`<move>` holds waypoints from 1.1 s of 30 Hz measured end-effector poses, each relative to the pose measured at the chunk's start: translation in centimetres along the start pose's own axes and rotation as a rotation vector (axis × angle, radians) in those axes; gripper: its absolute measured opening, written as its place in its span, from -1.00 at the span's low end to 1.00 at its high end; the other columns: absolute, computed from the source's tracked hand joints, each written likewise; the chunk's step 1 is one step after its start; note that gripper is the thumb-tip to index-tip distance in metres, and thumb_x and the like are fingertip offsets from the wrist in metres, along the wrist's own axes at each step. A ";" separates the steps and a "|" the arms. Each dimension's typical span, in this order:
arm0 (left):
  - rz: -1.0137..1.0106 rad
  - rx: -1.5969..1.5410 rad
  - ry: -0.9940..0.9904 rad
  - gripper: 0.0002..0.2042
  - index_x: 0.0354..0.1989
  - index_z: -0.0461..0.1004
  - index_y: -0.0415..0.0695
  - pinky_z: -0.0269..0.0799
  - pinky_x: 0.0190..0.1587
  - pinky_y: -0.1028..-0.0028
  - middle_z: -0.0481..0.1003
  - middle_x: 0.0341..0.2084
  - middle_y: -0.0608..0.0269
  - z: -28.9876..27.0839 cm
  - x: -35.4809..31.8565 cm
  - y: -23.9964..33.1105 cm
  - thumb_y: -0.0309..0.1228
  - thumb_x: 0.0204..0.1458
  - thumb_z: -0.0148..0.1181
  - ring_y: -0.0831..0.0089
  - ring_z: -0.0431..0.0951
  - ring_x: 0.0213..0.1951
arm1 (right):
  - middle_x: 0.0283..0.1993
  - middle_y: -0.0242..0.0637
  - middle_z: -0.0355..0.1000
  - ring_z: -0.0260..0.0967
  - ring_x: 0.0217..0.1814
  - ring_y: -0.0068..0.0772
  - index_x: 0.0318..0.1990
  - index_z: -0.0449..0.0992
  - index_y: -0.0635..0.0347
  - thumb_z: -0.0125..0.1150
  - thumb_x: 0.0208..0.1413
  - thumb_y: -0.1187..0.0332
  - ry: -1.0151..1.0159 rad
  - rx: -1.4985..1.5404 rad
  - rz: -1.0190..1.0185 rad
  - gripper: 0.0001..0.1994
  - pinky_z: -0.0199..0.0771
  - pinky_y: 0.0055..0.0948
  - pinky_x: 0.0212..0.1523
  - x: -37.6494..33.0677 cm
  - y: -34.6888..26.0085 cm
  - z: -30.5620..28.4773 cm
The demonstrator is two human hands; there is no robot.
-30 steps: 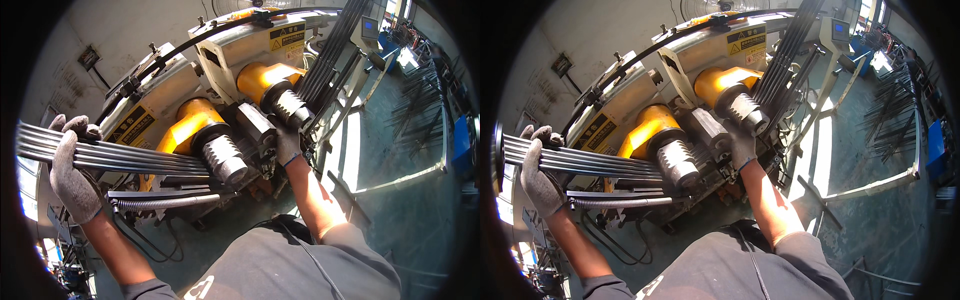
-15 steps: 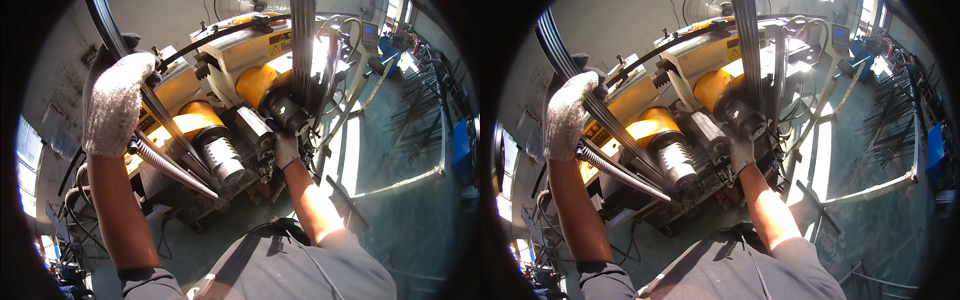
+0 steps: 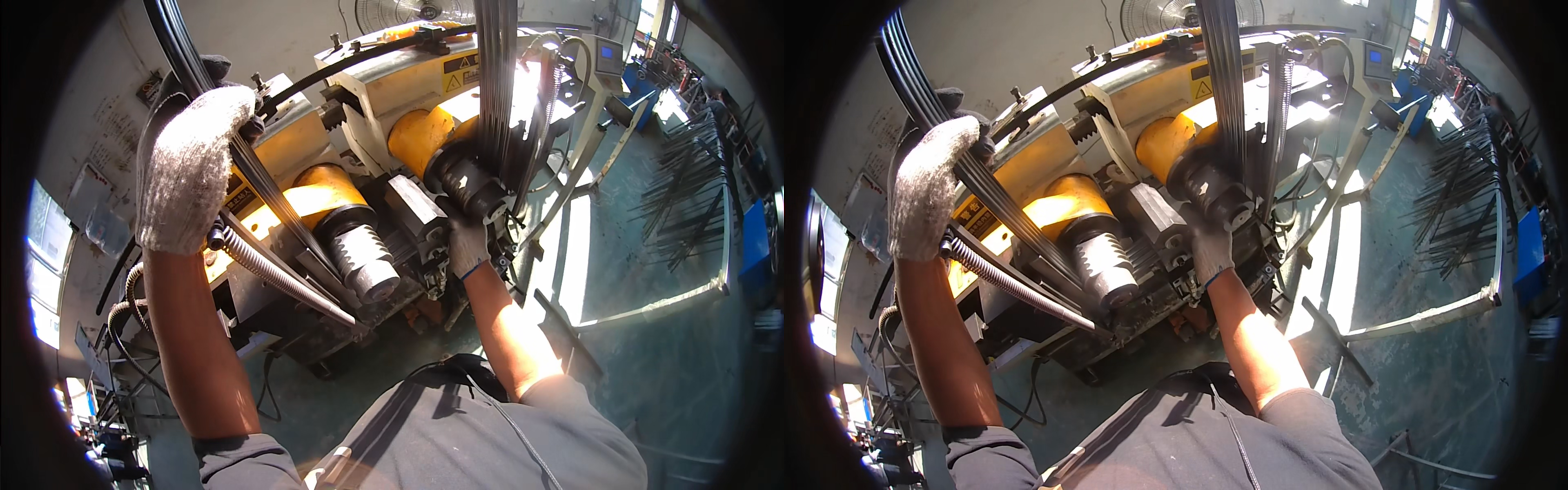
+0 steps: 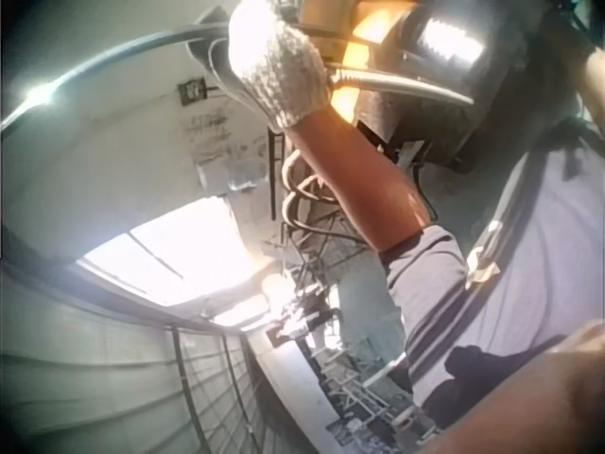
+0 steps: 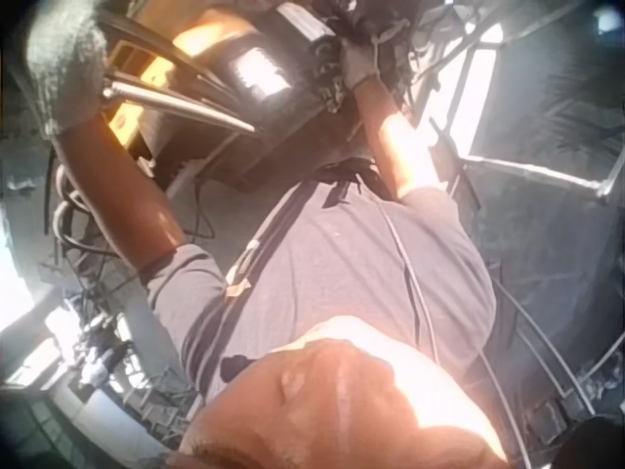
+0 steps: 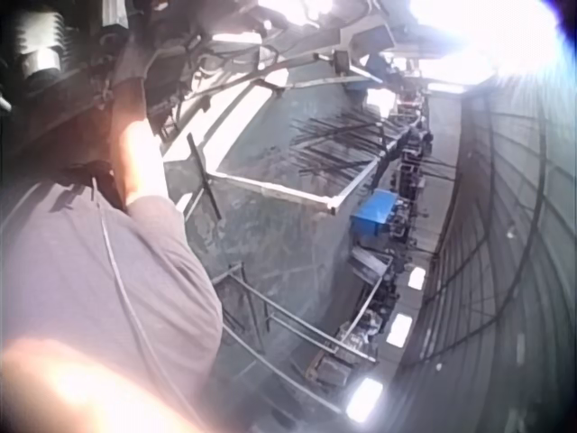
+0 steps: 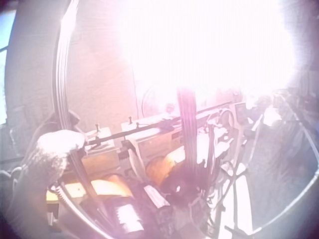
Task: The person repeatedly picks up bundles of long metal rods from a floor rack and feeds them into a yellow and white industrial machine. The rods are inserted into the machine's rollers, and the person then returns to the rack to retrieve more rods, repeating the cycle.
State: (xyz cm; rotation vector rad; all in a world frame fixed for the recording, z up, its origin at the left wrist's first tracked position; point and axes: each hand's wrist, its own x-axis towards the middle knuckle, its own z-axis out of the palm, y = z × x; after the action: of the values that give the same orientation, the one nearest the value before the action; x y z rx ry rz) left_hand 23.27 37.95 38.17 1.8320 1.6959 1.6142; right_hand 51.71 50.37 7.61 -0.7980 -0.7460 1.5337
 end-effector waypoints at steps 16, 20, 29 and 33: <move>0.036 0.150 -0.056 -0.56 0.22 0.69 -0.15 0.51 0.35 0.21 0.74 0.00 0.12 -0.2 0.3 1.8 -0.05 0.40 0.32 0.34 0.73 0.08 | -0.11 -0.25 0.58 0.67 -0.35 -0.28 0.18 0.57 0.22 0.42 0.31 0.36 -0.006 0.015 0.054 -0.66 0.56 -0.34 -0.45 0.0 -0.2 -0.2; -0.012 0.098 -0.019 -0.48 0.21 0.68 -0.20 0.56 0.30 0.18 0.75 -0.10 0.06 0.1 1.0 3.8 0.01 0.33 0.38 0.29 0.77 -0.03 | -0.14 -0.19 0.57 0.69 -0.41 -0.18 0.16 0.53 0.25 0.37 0.33 0.36 -0.019 0.052 0.064 -0.67 0.54 -0.31 -0.49 -0.3 -0.8 0.1; 0.255 0.259 -0.024 -0.31 0.32 0.61 -0.23 0.65 0.25 0.27 0.72 0.07 -0.05 -1.3 1.2 3.0 0.18 0.33 0.32 0.22 0.77 0.10 | -0.13 -0.18 0.59 0.70 -0.31 -0.25 0.14 0.59 0.32 0.41 0.27 0.41 0.076 0.032 0.019 -0.66 0.63 -0.32 -0.38 0.0 -0.8 0.8; 0.232 0.303 -0.003 -0.41 0.36 0.57 -0.23 0.71 0.21 0.27 0.71 0.11 -0.11 -4.0 0.4 1.6 0.06 0.48 0.14 0.18 0.80 0.06 | -0.11 -0.15 0.60 0.69 -0.28 -0.29 0.12 0.59 0.37 0.35 0.31 0.49 -0.098 -0.308 -0.212 -0.72 0.65 -0.34 -0.32 3.2 4.6 -2.7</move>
State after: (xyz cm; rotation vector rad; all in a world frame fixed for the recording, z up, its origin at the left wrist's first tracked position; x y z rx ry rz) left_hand 21.15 35.67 41.14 2.2452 1.8719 1.4973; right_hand 51.21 53.09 2.08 -0.8428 -1.1226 1.2903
